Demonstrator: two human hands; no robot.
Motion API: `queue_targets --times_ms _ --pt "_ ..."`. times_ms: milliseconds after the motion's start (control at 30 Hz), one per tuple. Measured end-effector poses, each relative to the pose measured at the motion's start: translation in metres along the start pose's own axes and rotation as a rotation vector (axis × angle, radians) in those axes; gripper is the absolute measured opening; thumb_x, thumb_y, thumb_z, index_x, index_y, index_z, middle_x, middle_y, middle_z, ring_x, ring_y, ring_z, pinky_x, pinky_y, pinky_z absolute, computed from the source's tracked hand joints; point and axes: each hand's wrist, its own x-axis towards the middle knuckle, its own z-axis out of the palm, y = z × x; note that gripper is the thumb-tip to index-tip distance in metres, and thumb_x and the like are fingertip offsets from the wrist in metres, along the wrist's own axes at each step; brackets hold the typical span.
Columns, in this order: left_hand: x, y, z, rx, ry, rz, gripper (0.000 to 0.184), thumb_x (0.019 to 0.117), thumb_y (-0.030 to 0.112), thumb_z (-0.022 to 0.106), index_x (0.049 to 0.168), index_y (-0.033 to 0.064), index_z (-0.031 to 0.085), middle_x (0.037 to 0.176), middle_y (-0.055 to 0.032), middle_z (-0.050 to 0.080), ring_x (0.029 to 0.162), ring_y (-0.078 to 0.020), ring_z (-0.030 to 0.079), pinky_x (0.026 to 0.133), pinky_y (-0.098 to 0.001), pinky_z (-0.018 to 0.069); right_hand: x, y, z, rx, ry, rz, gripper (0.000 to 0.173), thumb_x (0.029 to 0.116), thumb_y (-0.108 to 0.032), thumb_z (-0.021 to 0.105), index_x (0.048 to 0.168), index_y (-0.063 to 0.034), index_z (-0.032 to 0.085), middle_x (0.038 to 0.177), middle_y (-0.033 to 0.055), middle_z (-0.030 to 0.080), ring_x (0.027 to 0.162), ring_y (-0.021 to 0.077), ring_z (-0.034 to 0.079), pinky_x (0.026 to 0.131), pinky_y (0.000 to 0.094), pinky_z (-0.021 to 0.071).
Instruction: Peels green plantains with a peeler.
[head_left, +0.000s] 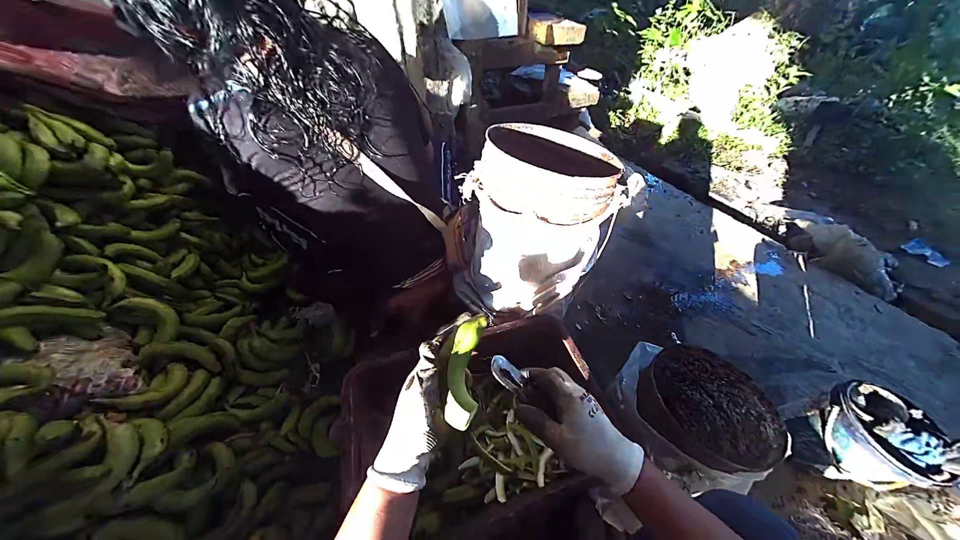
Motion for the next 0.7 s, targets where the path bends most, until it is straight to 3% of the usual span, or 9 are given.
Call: queue_targets --times_ms 100,233,333,400,467,533,600,633,700 --pt "-0.004 -0.002 0.012 -0.044 -0.052 -0.044 0.055 0.1125 0.035 0.019 0.139 0.0033 0.055 0.124 -0.0114 0.068 0.112 -0.0162 0.066 0.098 -0.0344 0.0552 -0.007 -0.007 0.005 -0.024 0.025 -0.222 0.056 0.1013 -0.058 0.051 0.132 -0.0125 0.064 0.118 0.0072 0.066 0.106 0.0145 0.065 0.090 0.0370 0.0577" --pt "-0.005 -0.010 0.025 -0.089 0.006 -0.153 0.056 0.1125 0.038 0.019 0.135 0.0068 0.059 0.107 -0.0101 0.070 0.082 -0.0153 0.068 0.073 -0.0306 0.0586 -0.013 -0.004 0.013 -0.076 -0.064 -0.328 0.048 0.1019 -0.053 0.055 0.125 -0.0129 0.069 0.110 0.0088 0.068 0.099 0.0176 0.067 0.085 0.0373 0.0582" --pt "-0.016 -0.015 0.026 -0.072 -0.124 -0.108 0.050 0.1122 0.033 0.025 0.139 0.0053 0.056 0.124 -0.0092 0.068 0.108 -0.0153 0.067 0.094 -0.0322 0.0566 -0.013 0.000 0.017 -0.104 -0.058 -0.298 0.048 0.1014 -0.053 0.055 0.126 -0.0145 0.070 0.107 0.0076 0.068 0.097 0.0176 0.067 0.083 0.0381 0.0578" --pt "-0.019 -0.019 0.030 0.015 -0.132 -0.042 0.039 0.1074 0.021 0.036 0.135 0.0016 0.056 0.120 -0.0078 0.069 0.108 -0.0123 0.066 0.095 -0.0298 0.0559 -0.008 0.006 0.021 -0.145 0.109 -0.249 0.045 0.0999 -0.051 0.059 0.123 -0.0148 0.072 0.107 0.0075 0.069 0.097 0.0191 0.068 0.083 0.0408 0.0594" --pt "-0.019 -0.021 0.036 0.180 -0.034 -0.047 0.039 0.1111 0.023 0.033 0.131 0.0030 0.061 0.115 -0.0044 0.070 0.106 -0.0074 0.066 0.096 -0.0262 0.0547 0.004 0.017 0.016 -0.186 0.294 -0.089 0.041 0.0991 -0.046 0.062 0.122 -0.0132 0.072 0.110 0.0102 0.071 0.101 0.0237 0.069 0.086 0.0462 0.0595" --pt "-0.018 -0.019 0.038 0.238 0.034 -0.093 0.043 0.1126 0.026 0.029 0.131 0.0055 0.062 0.115 -0.0042 0.070 0.105 -0.0071 0.066 0.094 -0.0263 0.0556 0.019 0.031 -0.006 -0.123 0.365 0.165 0.043 0.1020 -0.045 0.056 0.127 -0.0121 0.070 0.119 0.0120 0.070 0.111 0.0259 0.067 0.097 0.0502 0.0553" --pt "-0.015 -0.016 0.033 0.063 0.036 -0.150 0.047 0.1128 0.032 0.026 0.132 0.0063 0.061 0.106 -0.0085 0.070 0.089 -0.0135 0.069 0.079 -0.0314 0.0599 0.027 0.046 -0.032 -0.019 0.350 0.325 0.048 0.1043 -0.047 0.051 0.133 -0.0127 0.067 0.127 0.0101 0.068 0.119 0.0224 0.064 0.106 0.0476 0.0494" --pt "-0.010 -0.013 0.031 -0.037 0.051 -0.185 0.049 0.1126 0.037 0.026 0.128 0.0063 0.061 0.097 -0.0106 0.070 0.079 -0.0164 0.069 0.069 -0.0331 0.0605 0.026 0.048 -0.039 0.023 0.342 0.333 0.048 0.1036 -0.049 0.052 0.132 -0.0134 0.067 0.125 0.0079 0.069 0.116 0.0189 0.065 0.104 0.0446 0.0508" --pt "-0.002 -0.013 0.020 -0.124 0.005 -0.199 0.044 0.1121 0.035 0.032 0.134 0.0065 0.057 0.098 -0.0129 0.069 0.078 -0.0198 0.069 0.068 -0.0359 0.0612 0.021 0.038 -0.036 0.111 0.300 0.268 0.049 0.1013 -0.053 0.055 0.128 -0.0132 0.065 0.111 0.0035 0.071 0.098 0.0126 0.069 0.089 0.0384 0.0572"
